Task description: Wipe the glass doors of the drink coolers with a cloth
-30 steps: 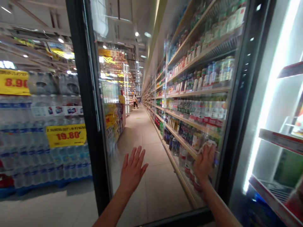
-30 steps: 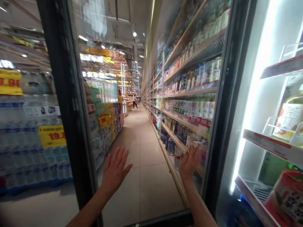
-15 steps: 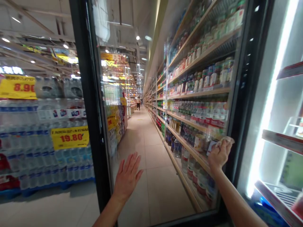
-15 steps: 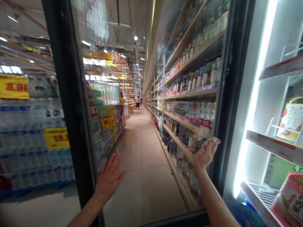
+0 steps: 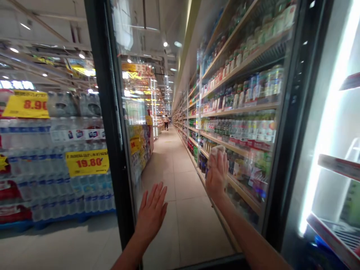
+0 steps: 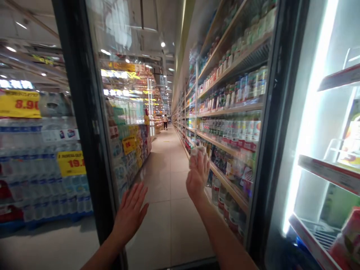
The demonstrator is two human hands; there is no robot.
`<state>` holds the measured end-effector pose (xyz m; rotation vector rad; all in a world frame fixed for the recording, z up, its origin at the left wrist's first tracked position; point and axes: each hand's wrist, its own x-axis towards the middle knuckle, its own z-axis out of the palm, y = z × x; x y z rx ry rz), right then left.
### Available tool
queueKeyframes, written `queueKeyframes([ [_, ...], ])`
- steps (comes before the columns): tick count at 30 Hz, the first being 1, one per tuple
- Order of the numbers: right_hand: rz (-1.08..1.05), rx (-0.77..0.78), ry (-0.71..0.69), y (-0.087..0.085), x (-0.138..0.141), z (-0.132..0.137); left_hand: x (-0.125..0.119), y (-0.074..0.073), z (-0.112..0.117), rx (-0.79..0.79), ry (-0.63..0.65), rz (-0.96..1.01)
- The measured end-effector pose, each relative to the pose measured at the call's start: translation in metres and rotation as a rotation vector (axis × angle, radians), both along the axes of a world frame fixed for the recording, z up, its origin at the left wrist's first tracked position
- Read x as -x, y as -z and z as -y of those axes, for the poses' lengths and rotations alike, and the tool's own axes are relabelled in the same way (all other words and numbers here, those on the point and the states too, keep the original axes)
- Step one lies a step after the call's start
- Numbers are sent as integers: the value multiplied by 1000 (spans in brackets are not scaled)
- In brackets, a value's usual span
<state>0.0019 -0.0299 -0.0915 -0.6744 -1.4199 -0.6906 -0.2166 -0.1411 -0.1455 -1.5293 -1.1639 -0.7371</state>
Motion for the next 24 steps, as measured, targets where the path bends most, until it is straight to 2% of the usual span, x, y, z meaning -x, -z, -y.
queueKeyframes([
  [2,233,-16,-50,11,25,13,5,6,8,16,-6,40],
  [5,685,-172,-182,56,60,37,18,15,24,12,1,151],
  [7,842,-231,-242,73,78,47,28,17,36,25,23,182],
  [9,861,-216,-253,63,93,51,36,14,47,42,55,172],
  [12,663,-78,-198,20,116,52,43,5,59,8,76,213],
  [14,583,-51,-178,6,127,54,45,-1,63,-22,65,273],
  [15,604,-76,-183,9,130,56,46,-4,65,-29,57,290],
  [19,877,-288,-240,40,127,62,53,-9,70,-50,51,277],
  [20,908,-328,-247,40,126,60,55,-10,70,-56,55,269],
  [22,876,-330,-241,18,129,55,57,-13,69,-71,61,272],
  [24,740,-225,-214,-22,137,50,56,-18,66,-88,71,293],
])
